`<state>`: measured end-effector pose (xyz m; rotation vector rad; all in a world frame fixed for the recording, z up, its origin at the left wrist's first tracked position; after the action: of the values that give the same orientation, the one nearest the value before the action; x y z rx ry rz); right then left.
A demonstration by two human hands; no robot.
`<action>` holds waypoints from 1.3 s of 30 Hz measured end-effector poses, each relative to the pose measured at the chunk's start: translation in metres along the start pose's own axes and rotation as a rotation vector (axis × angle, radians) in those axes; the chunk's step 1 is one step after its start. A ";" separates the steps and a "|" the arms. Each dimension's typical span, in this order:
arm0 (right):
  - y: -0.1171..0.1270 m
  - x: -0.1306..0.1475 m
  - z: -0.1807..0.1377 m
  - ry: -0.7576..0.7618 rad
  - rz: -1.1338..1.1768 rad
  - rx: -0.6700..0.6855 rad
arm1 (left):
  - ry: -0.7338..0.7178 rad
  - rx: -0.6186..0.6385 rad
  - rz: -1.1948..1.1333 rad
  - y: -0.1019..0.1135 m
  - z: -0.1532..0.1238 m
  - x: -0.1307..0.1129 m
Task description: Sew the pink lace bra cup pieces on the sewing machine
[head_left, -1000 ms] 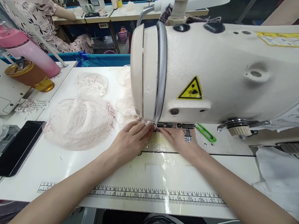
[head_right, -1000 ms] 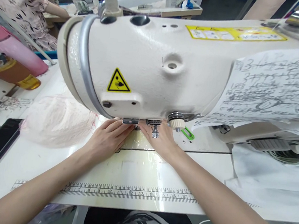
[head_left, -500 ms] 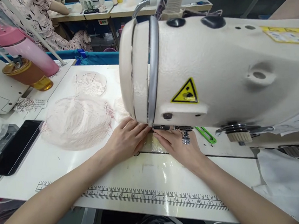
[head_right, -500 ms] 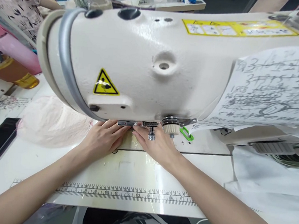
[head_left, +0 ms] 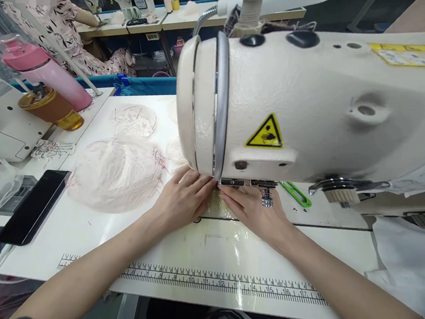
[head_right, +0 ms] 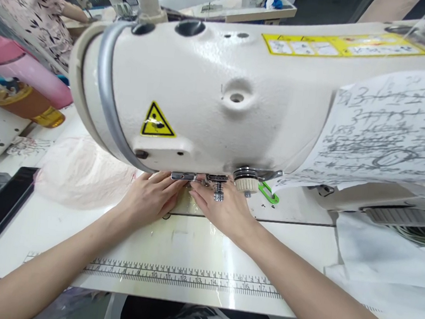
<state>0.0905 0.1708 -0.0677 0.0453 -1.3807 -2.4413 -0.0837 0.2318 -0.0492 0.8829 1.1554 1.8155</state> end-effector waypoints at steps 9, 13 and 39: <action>-0.005 -0.001 -0.001 0.009 -0.037 -0.046 | 0.010 0.030 0.028 0.000 0.000 -0.001; -0.007 -0.003 0.002 0.051 -0.003 -0.066 | 0.018 0.045 0.031 0.001 0.001 -0.001; 0.002 -0.008 0.008 0.091 0.058 -0.043 | 0.157 -0.008 0.126 0.018 -0.004 0.011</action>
<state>0.0975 0.1788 -0.0633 0.1034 -1.2722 -2.3890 -0.0959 0.2350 -0.0324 0.8368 1.2118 2.0207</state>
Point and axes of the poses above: each hand's wrist, its own z-axis towards the middle knuckle, its own y-axis out of the back of the hand, x = y × z, the point moved 3 cm from there along z, towards the middle knuckle, and after that the axes turned 2 degrees about -y, right-handed, at the moved point
